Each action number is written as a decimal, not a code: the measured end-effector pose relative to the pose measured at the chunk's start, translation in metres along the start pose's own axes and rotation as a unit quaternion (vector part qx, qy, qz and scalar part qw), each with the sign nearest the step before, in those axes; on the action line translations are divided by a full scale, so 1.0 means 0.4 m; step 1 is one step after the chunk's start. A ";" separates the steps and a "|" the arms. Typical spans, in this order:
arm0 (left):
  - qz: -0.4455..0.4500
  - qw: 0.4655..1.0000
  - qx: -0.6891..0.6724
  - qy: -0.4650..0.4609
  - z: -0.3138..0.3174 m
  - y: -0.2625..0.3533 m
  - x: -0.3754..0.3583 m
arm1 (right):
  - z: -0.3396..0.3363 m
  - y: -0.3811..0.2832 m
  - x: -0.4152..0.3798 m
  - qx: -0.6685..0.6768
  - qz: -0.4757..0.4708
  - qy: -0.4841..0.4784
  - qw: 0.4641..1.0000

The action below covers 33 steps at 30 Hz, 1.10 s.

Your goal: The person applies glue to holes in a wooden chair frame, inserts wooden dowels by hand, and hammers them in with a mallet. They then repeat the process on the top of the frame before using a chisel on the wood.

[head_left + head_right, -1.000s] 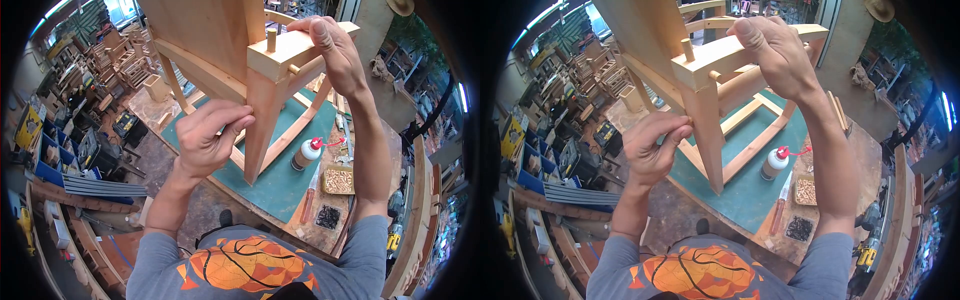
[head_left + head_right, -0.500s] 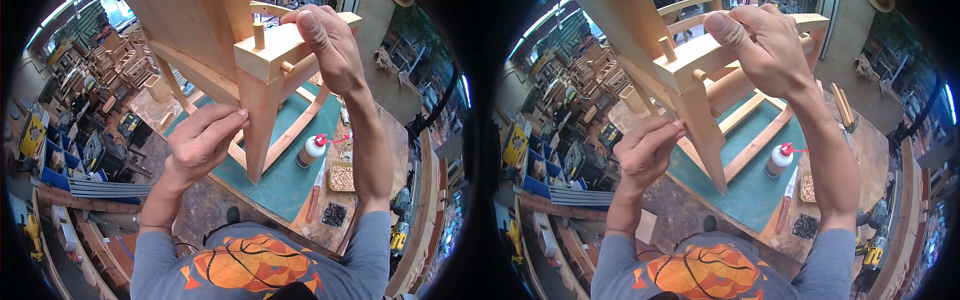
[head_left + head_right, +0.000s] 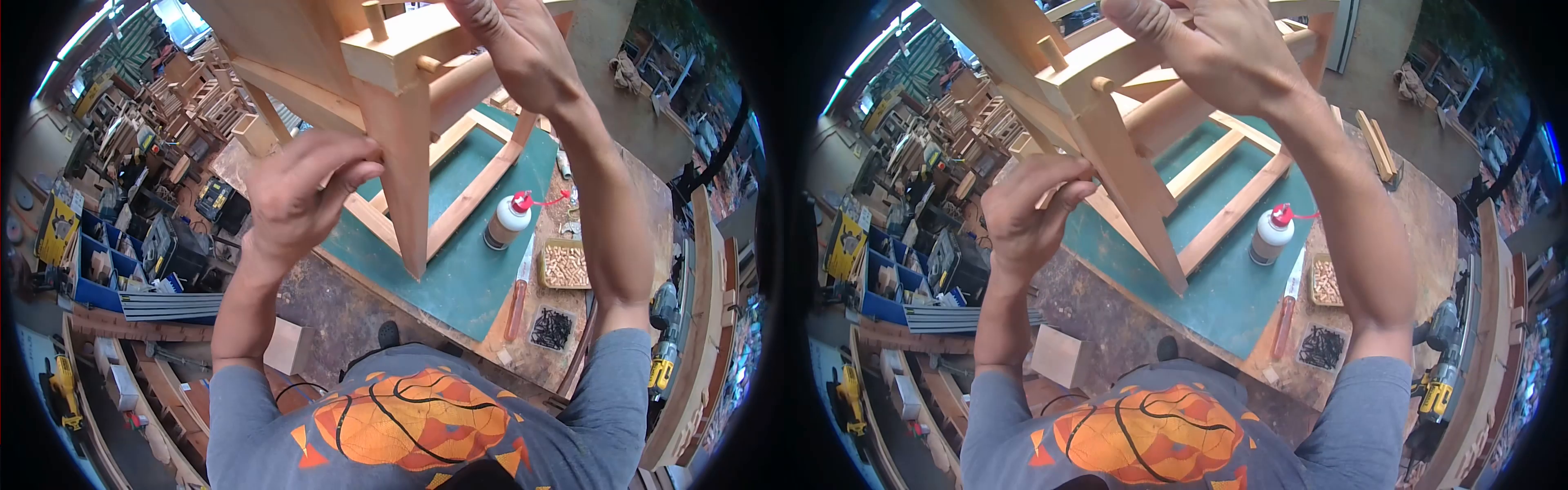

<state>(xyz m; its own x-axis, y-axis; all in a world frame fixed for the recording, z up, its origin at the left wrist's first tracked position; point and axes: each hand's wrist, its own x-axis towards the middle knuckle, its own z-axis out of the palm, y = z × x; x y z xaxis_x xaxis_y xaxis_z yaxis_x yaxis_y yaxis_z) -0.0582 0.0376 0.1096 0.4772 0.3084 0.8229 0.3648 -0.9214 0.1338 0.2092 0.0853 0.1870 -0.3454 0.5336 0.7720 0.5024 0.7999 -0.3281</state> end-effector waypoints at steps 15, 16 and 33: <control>-0.479 0.843 -0.238 0.058 0.166 -0.003 -0.530 | -0.077 0.254 -1.081 -0.314 0.599 -0.259 0.689; -0.480 0.842 -0.239 0.055 0.181 0.013 -0.514 | -0.055 0.270 -1.115 -0.313 0.606 -0.235 0.692; -0.239 0.917 -0.314 -0.048 0.303 0.223 -0.347 | 0.046 -0.085 -0.875 0.139 0.574 0.157 0.792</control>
<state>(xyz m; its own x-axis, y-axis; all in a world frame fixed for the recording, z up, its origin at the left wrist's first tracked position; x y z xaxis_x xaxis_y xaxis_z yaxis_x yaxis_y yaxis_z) 0.0049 -0.0587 -0.0596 0.4622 0.7044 0.5387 0.0321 -0.6203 0.7837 0.2984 -0.1237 -0.0822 0.4479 0.8933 -0.0385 0.1327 -0.1090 -0.9851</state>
